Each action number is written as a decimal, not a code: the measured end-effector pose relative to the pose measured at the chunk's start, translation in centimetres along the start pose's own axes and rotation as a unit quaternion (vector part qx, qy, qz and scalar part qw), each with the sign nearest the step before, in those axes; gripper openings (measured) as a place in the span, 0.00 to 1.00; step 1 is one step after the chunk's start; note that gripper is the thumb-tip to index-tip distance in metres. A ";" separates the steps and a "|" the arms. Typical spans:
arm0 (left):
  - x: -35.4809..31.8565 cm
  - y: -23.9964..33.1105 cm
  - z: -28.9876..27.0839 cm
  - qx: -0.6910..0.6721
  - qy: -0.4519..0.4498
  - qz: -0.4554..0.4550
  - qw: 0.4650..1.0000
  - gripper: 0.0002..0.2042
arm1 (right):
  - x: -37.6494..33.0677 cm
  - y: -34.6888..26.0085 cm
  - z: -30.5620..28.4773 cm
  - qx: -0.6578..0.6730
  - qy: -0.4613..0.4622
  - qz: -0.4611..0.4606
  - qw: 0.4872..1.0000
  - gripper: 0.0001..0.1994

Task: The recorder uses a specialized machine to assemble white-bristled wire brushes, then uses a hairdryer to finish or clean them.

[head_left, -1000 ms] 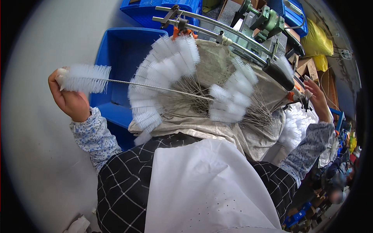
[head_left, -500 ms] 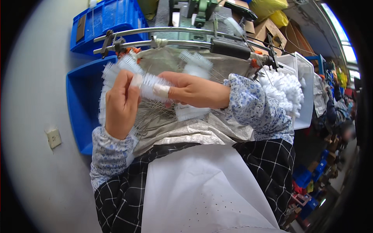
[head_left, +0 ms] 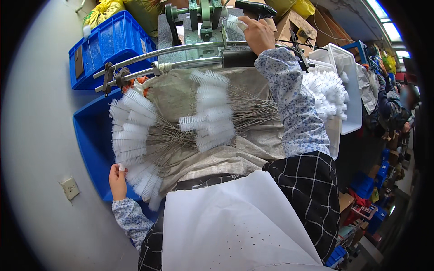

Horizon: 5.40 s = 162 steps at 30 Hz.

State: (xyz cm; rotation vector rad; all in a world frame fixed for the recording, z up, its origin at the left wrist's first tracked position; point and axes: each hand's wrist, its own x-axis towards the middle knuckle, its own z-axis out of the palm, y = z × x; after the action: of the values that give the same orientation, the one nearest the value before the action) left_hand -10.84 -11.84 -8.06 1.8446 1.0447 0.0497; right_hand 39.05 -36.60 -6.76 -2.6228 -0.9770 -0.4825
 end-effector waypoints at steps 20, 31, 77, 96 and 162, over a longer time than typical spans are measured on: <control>0.5 5.6 -0.9 0.003 0.081 0.036 0.996 0.07 | -4.6 0.6 -1.9 0.031 0.053 0.273 0.960 0.13; 0.3 7.3 -0.3 0.025 0.096 0.045 0.994 0.08 | -6.5 1.1 -3.2 0.122 0.159 0.170 0.965 0.15; -2.9 2.0 -2.5 0.090 0.079 -0.178 0.977 0.16 | 1.6 1.3 2.4 -0.045 -0.027 -0.030 0.998 0.17; -4.2 3.9 -0.2 0.029 -0.085 -0.045 0.995 0.06 | -0.7 2.3 1.8 0.073 -0.035 0.106 0.991 0.19; 1.4 17.5 5.8 -0.517 -0.233 -0.062 0.821 0.11 | 1.2 11.3 0.4 0.124 -0.084 -0.042 0.988 0.09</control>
State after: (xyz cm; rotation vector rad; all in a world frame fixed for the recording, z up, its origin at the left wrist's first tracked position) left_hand 3.72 -17.72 1.67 0.7230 0.5704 0.0657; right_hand 47.64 -43.93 -8.44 -2.4343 -1.1236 -0.1473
